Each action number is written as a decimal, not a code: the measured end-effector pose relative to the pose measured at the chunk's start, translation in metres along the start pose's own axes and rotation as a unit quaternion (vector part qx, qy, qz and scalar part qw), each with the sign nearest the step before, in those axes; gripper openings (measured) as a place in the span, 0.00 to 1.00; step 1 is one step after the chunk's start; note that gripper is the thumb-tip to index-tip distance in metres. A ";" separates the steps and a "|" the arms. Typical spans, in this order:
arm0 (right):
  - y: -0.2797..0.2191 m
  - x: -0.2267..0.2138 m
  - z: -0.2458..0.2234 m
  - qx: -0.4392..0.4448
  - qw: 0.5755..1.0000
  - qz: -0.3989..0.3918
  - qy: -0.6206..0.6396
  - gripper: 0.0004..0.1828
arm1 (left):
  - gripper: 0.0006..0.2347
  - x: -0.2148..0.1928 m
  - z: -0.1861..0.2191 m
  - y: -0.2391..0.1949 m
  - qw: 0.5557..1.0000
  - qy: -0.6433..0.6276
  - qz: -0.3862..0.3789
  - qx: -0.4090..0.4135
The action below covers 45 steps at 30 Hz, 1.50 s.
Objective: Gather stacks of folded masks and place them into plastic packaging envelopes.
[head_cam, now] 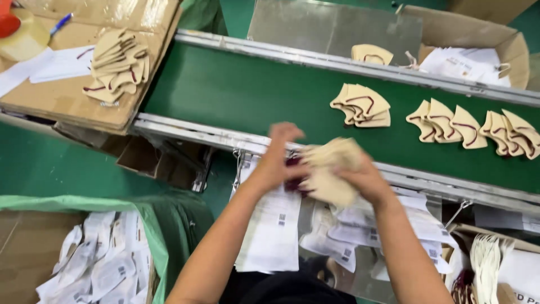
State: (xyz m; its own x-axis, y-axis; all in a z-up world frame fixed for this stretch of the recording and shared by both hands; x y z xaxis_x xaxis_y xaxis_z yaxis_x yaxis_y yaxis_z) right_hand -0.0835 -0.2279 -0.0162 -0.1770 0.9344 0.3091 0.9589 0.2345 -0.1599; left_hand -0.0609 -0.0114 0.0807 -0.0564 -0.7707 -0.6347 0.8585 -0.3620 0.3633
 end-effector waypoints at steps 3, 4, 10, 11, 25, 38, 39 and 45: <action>-0.017 0.006 -0.032 0.006 0.981 0.033 0.192 0.33 | 0.16 0.022 -0.114 -0.054 0.935 0.048 0.084 -0.342; -0.013 -0.002 -0.020 -0.001 0.981 0.034 0.191 0.33 | 0.16 0.042 -0.136 -0.069 0.937 0.047 0.085 -0.335; -0.003 -0.046 0.023 0.004 0.982 0.140 0.123 0.34 | 0.02 0.087 -0.146 -0.099 0.967 0.224 -0.011 -0.120; -0.002 -0.056 0.018 -0.013 0.986 0.157 0.061 0.34 | 0.02 0.086 -0.152 -0.098 0.970 0.199 -0.024 -0.139; -0.018 0.047 0.010 -0.030 0.988 -0.007 -0.152 0.34 | 0.12 -0.007 0.041 -0.080 0.969 0.123 0.040 0.208; -0.029 0.015 -0.001 -0.098 0.979 -0.010 -0.179 0.28 | 0.08 0.011 0.064 -0.071 0.981 0.072 -0.148 0.107; -0.028 -0.010 0.000 -0.031 0.988 0.065 -0.133 0.23 | 0.07 0.000 0.066 -0.064 0.986 -0.009 -0.153 0.061; -0.103 0.088 -0.155 -0.270 0.931 -0.041 -0.243 0.19 | 0.06 0.009 0.035 -0.059 0.992 0.058 -0.066 0.086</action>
State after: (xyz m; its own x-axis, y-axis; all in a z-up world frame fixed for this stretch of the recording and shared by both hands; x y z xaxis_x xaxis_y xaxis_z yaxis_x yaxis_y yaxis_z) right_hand -0.1635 -0.2116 0.1728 -0.2081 0.9610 -0.1820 0.8862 0.2640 0.3808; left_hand -0.1300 -0.0156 0.0773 -0.0944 -0.6482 -0.7556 0.7478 -0.5472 0.3760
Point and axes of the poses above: each hand's wrist, its own y-axis towards the middle knuckle, its own x-axis out of the palm, z = x × y, the point moved 8 cm from there along y, towards the middle knuckle, and after that the axes turned 12 degrees about y, right-handed, at the moved point
